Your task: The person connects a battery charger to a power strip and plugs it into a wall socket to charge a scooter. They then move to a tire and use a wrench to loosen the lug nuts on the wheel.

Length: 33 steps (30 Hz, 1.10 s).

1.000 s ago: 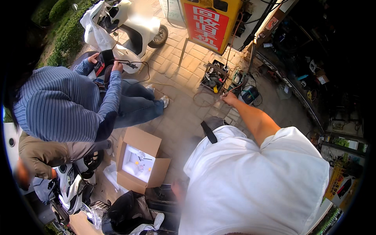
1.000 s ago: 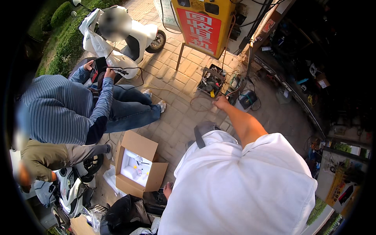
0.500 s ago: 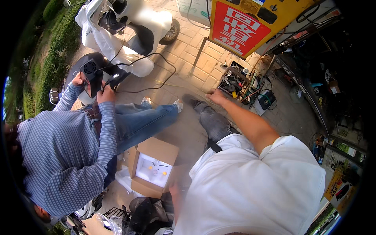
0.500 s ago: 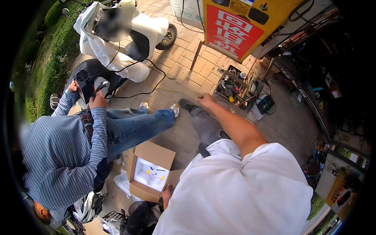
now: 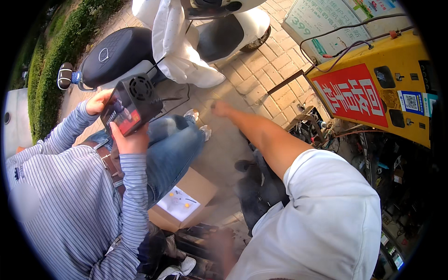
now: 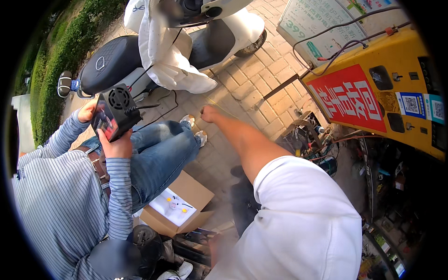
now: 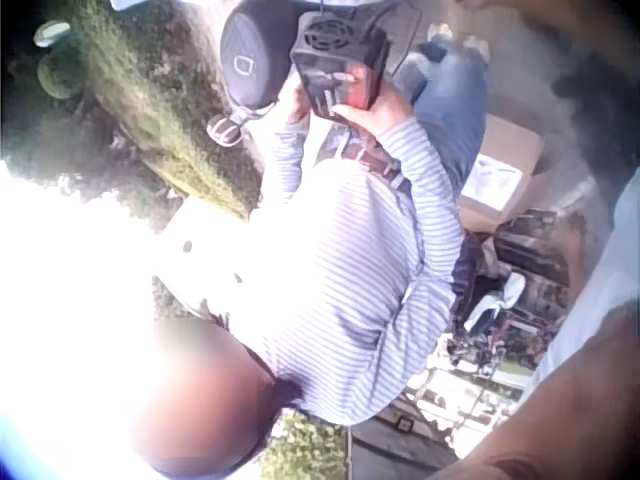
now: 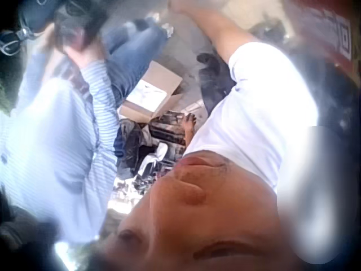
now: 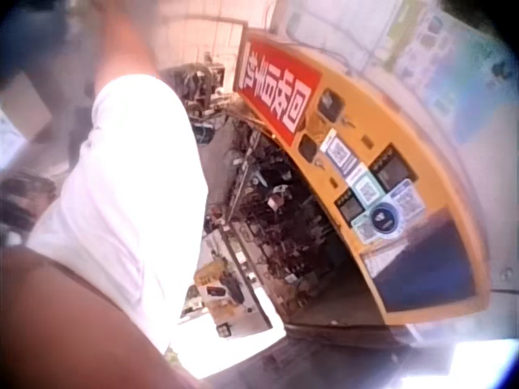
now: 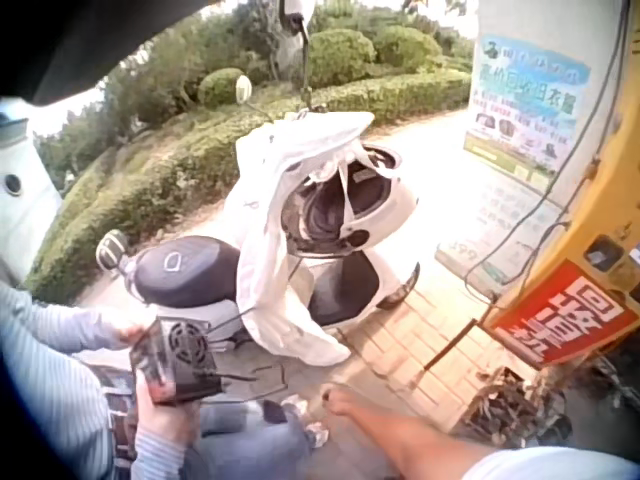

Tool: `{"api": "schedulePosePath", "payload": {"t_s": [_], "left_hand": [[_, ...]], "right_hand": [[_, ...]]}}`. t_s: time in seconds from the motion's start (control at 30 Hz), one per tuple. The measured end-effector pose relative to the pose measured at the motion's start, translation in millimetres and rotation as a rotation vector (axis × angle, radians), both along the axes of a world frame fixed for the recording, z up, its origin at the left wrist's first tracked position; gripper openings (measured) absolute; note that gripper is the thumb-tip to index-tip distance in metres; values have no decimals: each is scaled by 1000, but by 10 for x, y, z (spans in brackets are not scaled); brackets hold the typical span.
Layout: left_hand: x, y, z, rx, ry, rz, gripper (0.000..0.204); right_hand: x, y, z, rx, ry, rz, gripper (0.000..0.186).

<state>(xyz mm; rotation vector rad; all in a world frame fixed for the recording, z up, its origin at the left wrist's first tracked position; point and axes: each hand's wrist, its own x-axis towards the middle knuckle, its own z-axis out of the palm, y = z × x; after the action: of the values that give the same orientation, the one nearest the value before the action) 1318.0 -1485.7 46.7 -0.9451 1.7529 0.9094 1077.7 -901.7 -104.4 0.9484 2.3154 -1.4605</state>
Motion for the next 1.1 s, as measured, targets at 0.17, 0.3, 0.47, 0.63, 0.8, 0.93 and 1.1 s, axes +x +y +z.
{"api": "schedulePosePath", "payload": {"t_s": [0.17, 0.3, 0.47, 0.63, 0.8, 0.93, 1.1], "left_hand": [[394, -298, -1064, -83, -54, 58, 32], [450, -407, -1691, -180, -47, 73, 32], [-53, -93, -3007, -104, 2, 14, 38], [272, -842, -4177, -83, 219, 51, 47], [-132, -362, -4145, -28, 134, 108, 41], [-170, -416, -3362, -1, 92, 96, 37], [-120, -723, -2301, 88, 57, 92, 32]], "right_hand": [[-577, -157, -993, 24, 24, 57, 41], [-1313, -182, -2095, 123, 67, 56, 39], [-1901, 809, -3544, 638, 145, -153, 39], [-2417, 679, -3304, 494, 324, -162, 35], [-1864, 1195, -2756, 296, 519, -367, 32], [-1625, 1291, -1564, -46, 802, -480, 30], [-1389, 1231, -50, -377, 995, -466, 26]]}}
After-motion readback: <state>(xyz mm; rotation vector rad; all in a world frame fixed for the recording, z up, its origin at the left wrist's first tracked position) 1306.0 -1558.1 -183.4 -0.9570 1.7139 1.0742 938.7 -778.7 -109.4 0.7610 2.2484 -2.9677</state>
